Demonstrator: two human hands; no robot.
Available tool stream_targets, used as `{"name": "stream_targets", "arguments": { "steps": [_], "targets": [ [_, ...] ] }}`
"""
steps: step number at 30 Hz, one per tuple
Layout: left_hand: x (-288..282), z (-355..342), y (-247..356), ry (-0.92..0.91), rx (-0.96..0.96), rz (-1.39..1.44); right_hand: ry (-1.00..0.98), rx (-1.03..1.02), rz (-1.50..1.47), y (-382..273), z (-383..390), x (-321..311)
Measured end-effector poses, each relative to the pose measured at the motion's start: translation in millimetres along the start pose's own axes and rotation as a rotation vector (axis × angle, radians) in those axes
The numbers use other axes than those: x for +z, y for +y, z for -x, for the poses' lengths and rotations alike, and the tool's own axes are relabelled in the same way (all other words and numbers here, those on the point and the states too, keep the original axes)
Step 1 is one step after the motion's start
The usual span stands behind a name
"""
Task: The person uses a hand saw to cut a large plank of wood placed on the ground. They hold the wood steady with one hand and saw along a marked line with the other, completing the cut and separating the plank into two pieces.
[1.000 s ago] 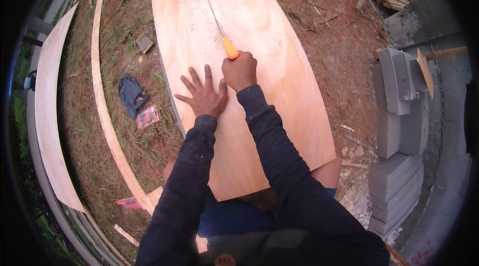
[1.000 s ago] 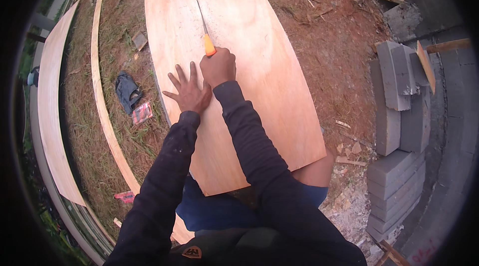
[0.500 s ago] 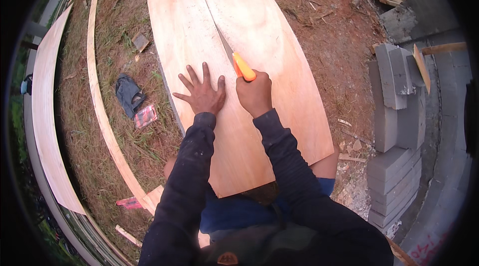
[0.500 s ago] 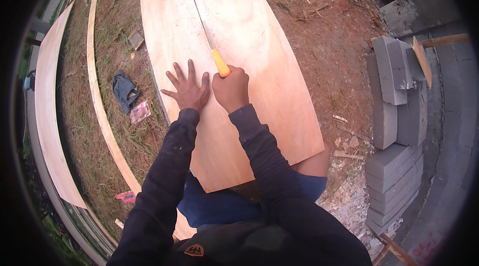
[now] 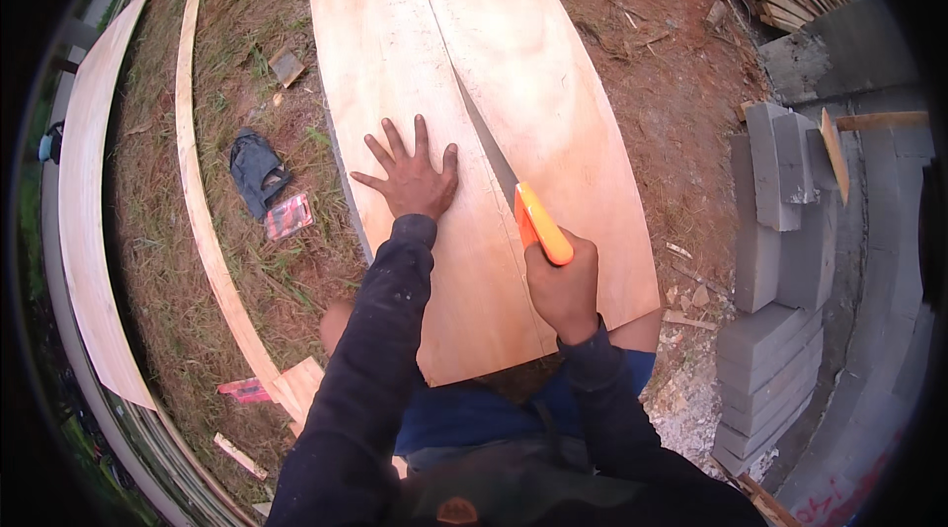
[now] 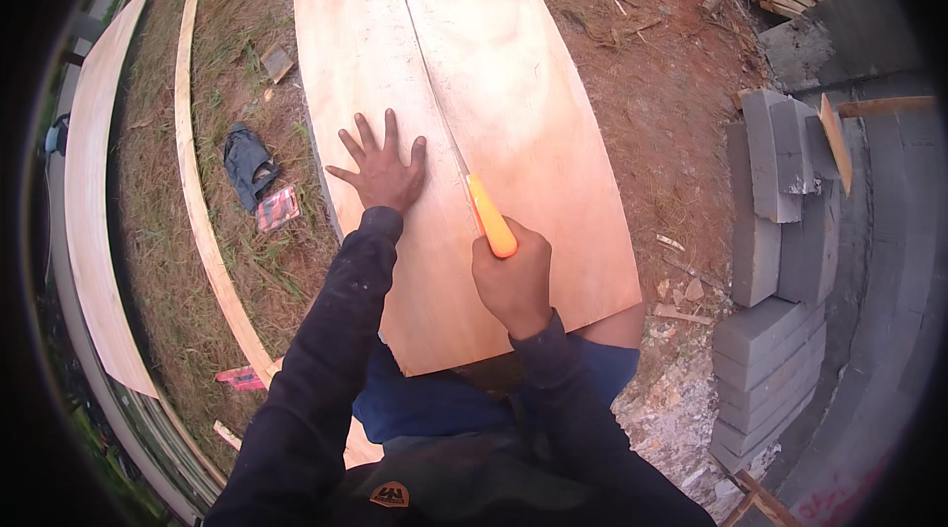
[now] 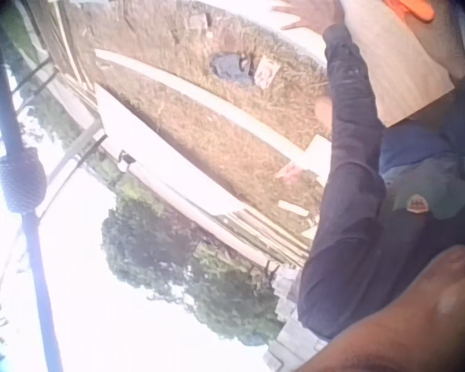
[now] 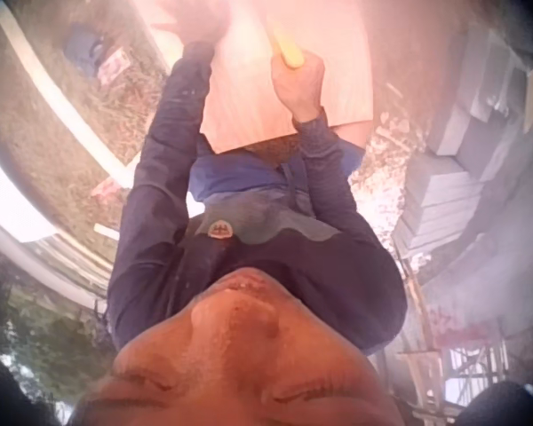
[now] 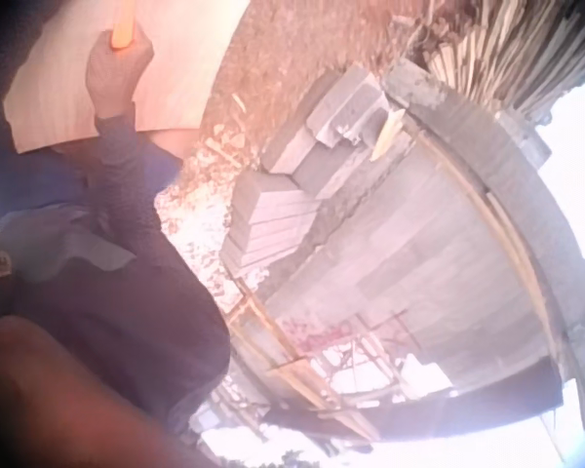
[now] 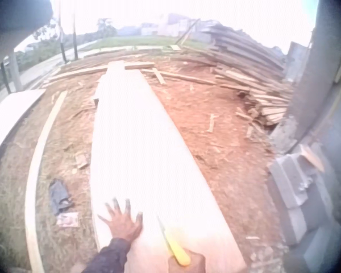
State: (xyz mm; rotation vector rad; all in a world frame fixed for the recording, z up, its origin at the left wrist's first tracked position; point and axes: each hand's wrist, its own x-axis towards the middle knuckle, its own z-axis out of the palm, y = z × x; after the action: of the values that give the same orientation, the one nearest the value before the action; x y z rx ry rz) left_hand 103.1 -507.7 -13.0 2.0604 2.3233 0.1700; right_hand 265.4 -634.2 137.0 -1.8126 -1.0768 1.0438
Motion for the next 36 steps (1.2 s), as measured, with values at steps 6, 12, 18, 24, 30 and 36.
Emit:
{"name": "stream_targets", "arguments": {
  "steps": [6,12,18,24,30,36],
  "targets": [
    [0,-2,9,-0.003,0.036,0.005,0.120,-0.030,0.070,-9,-151,73],
    [5,1,-2,-0.004,0.007,0.006,0.041,0.071,-0.046,4,84,-30],
    [-1,-2,-5,0.008,0.010,0.018,0.053,0.060,-0.024,0,-102,48],
    [2,-6,-1,0.022,0.017,0.012,0.158,-0.130,0.045,6,-108,75],
    [5,0,1,0.023,0.019,-0.025,0.163,0.032,-0.045,20,113,-22],
    [1,-8,14,0.025,0.048,0.037,0.196,-0.097,0.155,-17,-165,86]
  ]
}}
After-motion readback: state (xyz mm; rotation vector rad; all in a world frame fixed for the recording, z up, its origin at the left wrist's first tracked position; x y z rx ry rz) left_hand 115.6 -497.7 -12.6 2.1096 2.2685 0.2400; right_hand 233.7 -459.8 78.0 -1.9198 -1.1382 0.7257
